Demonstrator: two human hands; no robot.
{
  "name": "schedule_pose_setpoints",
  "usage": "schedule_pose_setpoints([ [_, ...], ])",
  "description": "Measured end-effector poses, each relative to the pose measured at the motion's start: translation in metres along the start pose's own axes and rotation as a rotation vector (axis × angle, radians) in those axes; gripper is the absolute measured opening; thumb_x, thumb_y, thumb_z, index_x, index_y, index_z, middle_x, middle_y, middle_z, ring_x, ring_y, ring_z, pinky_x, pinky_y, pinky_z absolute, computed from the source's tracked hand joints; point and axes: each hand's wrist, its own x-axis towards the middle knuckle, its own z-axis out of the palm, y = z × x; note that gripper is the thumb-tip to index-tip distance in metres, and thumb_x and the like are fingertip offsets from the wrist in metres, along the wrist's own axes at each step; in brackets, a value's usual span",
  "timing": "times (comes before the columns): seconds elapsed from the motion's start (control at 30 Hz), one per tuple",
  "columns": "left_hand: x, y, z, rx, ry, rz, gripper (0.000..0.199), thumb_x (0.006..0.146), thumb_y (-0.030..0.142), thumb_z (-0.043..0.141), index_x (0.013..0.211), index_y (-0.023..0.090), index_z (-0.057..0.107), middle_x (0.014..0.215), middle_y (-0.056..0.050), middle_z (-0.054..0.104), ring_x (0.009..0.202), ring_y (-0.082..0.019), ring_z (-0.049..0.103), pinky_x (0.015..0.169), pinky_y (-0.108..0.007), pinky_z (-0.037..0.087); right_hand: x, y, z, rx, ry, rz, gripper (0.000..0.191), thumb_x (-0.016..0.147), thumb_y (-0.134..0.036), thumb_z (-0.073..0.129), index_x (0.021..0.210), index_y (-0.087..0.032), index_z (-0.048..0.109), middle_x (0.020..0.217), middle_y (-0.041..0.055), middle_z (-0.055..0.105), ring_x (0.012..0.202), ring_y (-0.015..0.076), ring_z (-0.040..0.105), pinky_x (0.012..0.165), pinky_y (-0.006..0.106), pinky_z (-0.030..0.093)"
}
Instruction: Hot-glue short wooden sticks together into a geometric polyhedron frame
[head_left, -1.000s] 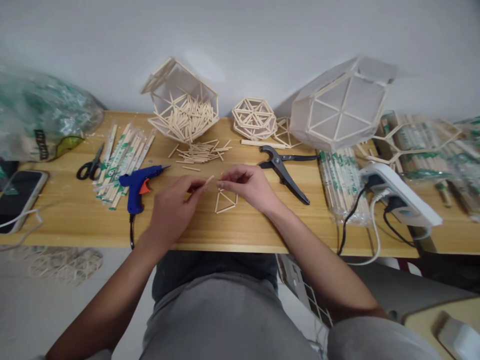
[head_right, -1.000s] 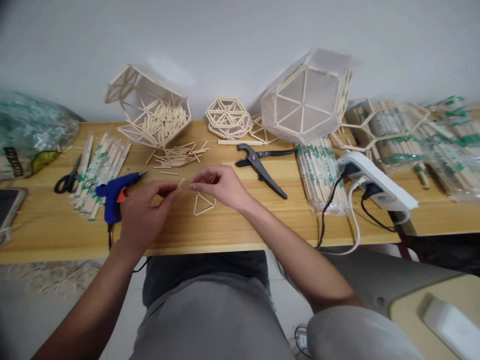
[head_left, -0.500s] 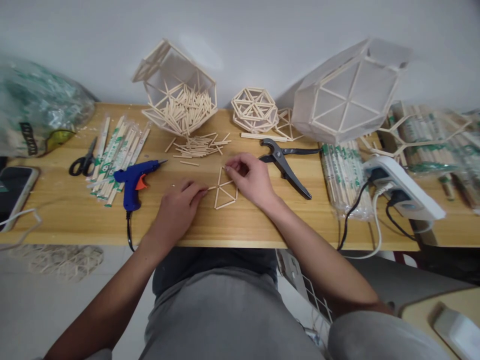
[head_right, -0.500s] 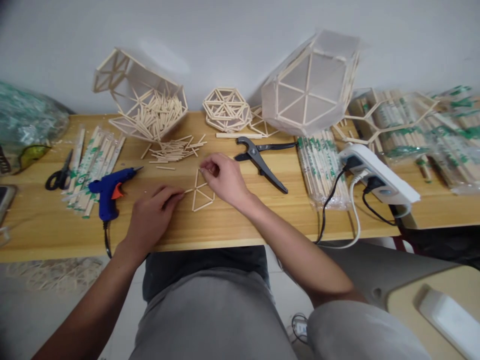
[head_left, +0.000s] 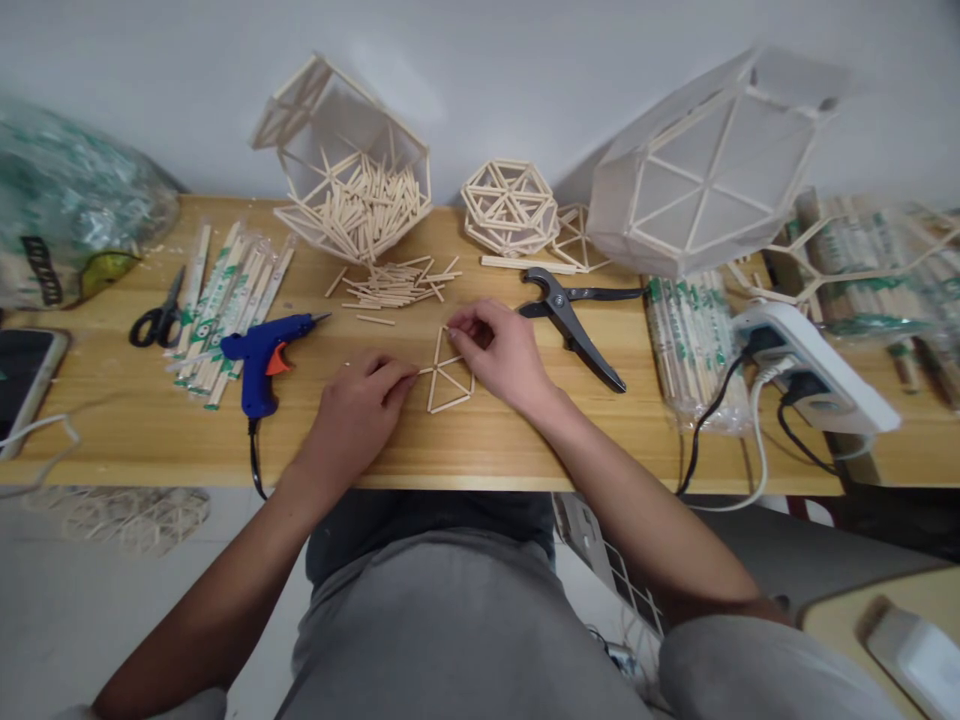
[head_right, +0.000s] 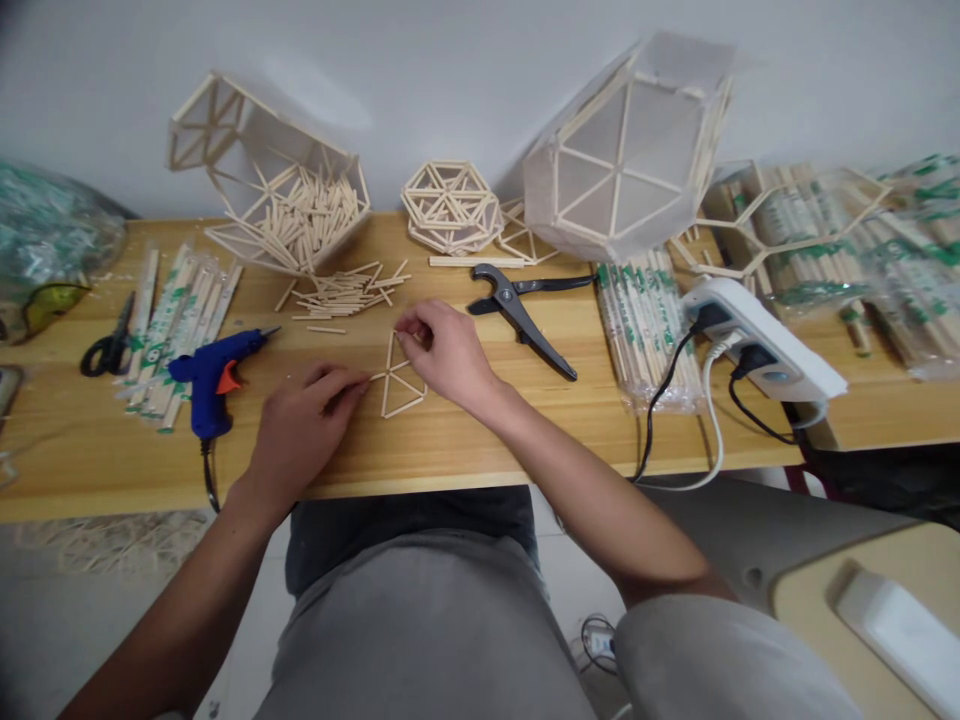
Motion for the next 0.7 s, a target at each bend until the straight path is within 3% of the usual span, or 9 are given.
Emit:
schedule_pose_setpoints([
  [0.3, -0.004, 0.012, 0.000, -0.007, 0.009, -0.020, 0.030, 0.116, 0.032, 0.057, 0.121, 0.025, 0.086, 0.105, -0.008, 0.080, 0.098, -0.025, 0.075, 0.093, -0.039, 0.060, 0.000, -0.001, -0.001, -0.014, -0.014, 0.027, 0.010, 0.091, -0.015, 0.072, 0.094, -0.022, 0.078, 0.088, 0.0024, 0.075, 0.082, 0.0205, 0.066, 0.085, 0.037, 0.057],
  [0.7, -0.003, 0.005, 0.003, -0.031, -0.029, -0.013, 0.032, 0.115, 0.026, 0.055, 0.126, 0.025, 0.085, 0.108, -0.009, 0.079, 0.102, -0.025, 0.074, 0.096, -0.040, 0.061, 0.001, -0.001, -0.001, -0.026, -0.018, -0.018, 0.013, 0.090, -0.011, 0.071, 0.093, -0.022, 0.078, 0.087, 0.0018, 0.075, 0.081, 0.0201, 0.067, 0.083, 0.035, 0.056],
])
